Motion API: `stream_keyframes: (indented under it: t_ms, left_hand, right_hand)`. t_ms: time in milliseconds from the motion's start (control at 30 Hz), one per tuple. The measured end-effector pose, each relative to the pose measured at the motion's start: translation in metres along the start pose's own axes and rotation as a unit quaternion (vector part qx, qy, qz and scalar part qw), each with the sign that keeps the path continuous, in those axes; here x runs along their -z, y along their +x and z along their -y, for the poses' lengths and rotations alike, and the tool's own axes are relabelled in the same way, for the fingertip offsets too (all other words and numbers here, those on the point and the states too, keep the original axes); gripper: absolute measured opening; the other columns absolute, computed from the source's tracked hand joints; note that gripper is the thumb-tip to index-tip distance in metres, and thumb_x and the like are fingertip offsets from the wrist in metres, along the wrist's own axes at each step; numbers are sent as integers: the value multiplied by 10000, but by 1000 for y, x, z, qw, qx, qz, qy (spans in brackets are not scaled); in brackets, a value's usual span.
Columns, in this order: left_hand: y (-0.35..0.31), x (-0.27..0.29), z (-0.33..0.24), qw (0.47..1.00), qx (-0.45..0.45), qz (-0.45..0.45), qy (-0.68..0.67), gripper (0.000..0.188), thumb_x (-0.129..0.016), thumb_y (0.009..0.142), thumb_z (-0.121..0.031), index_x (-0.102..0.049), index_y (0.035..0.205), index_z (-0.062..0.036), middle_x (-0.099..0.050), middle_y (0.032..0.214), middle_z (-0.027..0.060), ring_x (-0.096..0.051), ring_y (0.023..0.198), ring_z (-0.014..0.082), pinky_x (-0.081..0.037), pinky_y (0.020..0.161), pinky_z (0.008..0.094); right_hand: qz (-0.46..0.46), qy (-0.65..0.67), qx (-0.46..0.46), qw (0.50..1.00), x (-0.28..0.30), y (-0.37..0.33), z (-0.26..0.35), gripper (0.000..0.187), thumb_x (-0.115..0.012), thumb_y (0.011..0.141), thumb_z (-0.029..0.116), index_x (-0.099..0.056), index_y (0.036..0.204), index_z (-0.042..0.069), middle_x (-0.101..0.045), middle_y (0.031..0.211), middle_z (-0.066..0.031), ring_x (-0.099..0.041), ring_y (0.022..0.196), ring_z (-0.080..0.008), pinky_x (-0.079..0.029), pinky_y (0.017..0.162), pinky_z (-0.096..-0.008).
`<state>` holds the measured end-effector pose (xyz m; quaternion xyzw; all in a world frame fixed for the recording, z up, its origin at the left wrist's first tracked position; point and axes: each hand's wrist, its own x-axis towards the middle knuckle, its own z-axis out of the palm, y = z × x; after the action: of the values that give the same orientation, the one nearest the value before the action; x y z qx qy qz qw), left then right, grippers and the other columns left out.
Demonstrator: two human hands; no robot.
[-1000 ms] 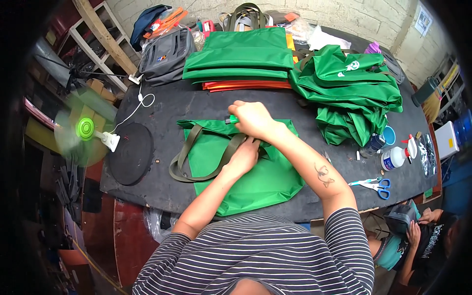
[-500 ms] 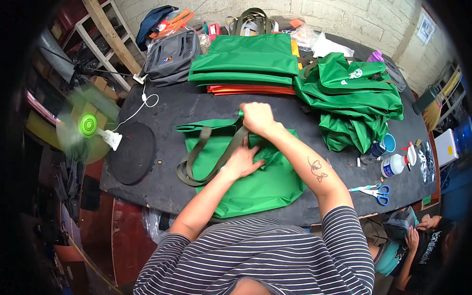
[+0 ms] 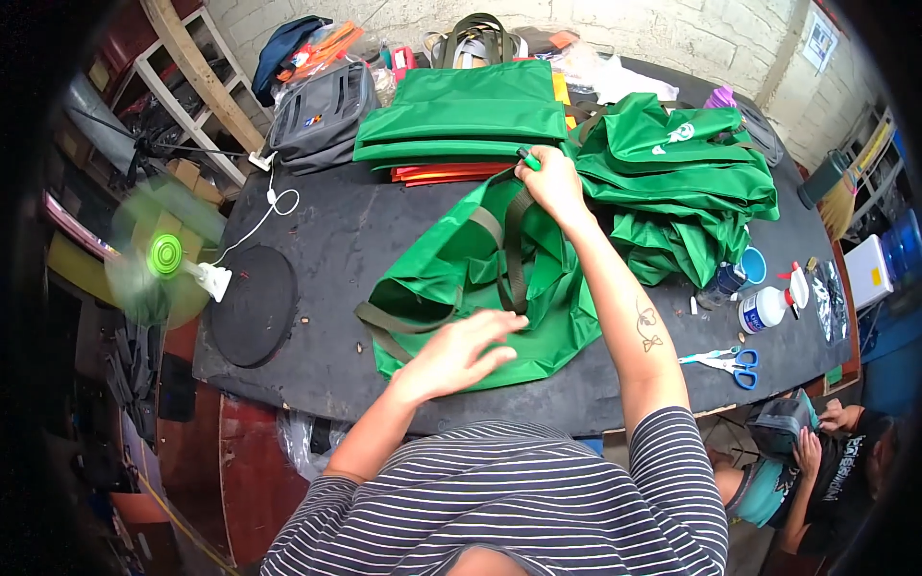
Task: Folding and inspecting green tote bags at a workbench.
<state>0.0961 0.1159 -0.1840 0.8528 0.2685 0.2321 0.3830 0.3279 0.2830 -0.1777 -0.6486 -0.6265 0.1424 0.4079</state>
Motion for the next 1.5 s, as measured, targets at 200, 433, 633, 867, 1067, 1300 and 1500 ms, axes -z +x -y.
stream_keyframes:
  t_ms: [200,433,633,867,1067,1300,1500]
  left_hand:
    - [8,57,23,866,33,-365,340,334,-733,736,-173,-679,1066,-157,-457,1241,155,-423,1132,343,-362,961,462]
    - [10,72,111,871,165,-463,19,693,-770,761,-149,-406,1350,-114,-415,1239,169,-518,1043,241,-466,887,357]
    - [30,73,127,816,107,-525,-219,706,-767,770,-94,-376,1357,-72,-482,1202,163,-572,945,191,-508,804,299]
    - [29,81,126,871,41,-478,-104,614,-544,638,177,-619,1183,-96,-456,1307,40,-456,629,46,-413,571,177]
    - [31,61,78,923,48,-380,-44,682,-497,629,144,-578,1250,-124,-474,1321,34,-407,610,56,-359,542,181]
    - [26,51,47,961,12,-222,168,632,-520,671,30,-600,1241,-230,-444,1324,116,-498,738,233,-495,730,367]
    - [41,50,45,929,-69,-244,269,219,-685,764,-168,-637,954,-70,-496,1297,125,-453,1207,336,-333,1027,454]
  right_hand:
    - [60,-20,-3,998,4,3,4,382,-748,710,364,-665,874,28,-659,812,-204,-651,827,-352,-498,740,-420]
    - [-27,17,68,997,-11,-8,-1,400,-769,714,373,-666,872,21,-651,760,-183,-652,751,-314,-492,700,-405]
    - [58,32,21,998,0,-19,1,305,-748,760,295,-630,790,15,-572,625,-148,-555,581,-244,-434,595,-367]
    - [-82,-22,-15,996,-1,-30,-42,359,-730,778,332,-654,961,33,-656,861,-206,-634,836,-386,-486,721,-427]
    - [-105,-98,-148,978,-8,-35,-107,438,-719,786,379,-658,1098,77,-669,1000,-203,-638,963,-371,-501,823,-444]
    - [-91,-168,-143,971,-12,-50,-79,328,-686,805,377,-669,929,73,-674,868,-197,-650,859,-384,-515,746,-471]
    - [-73,-102,-96,987,-7,-69,-80,329,-711,778,314,-608,951,54,-659,910,-180,-637,884,-361,-500,764,-443]
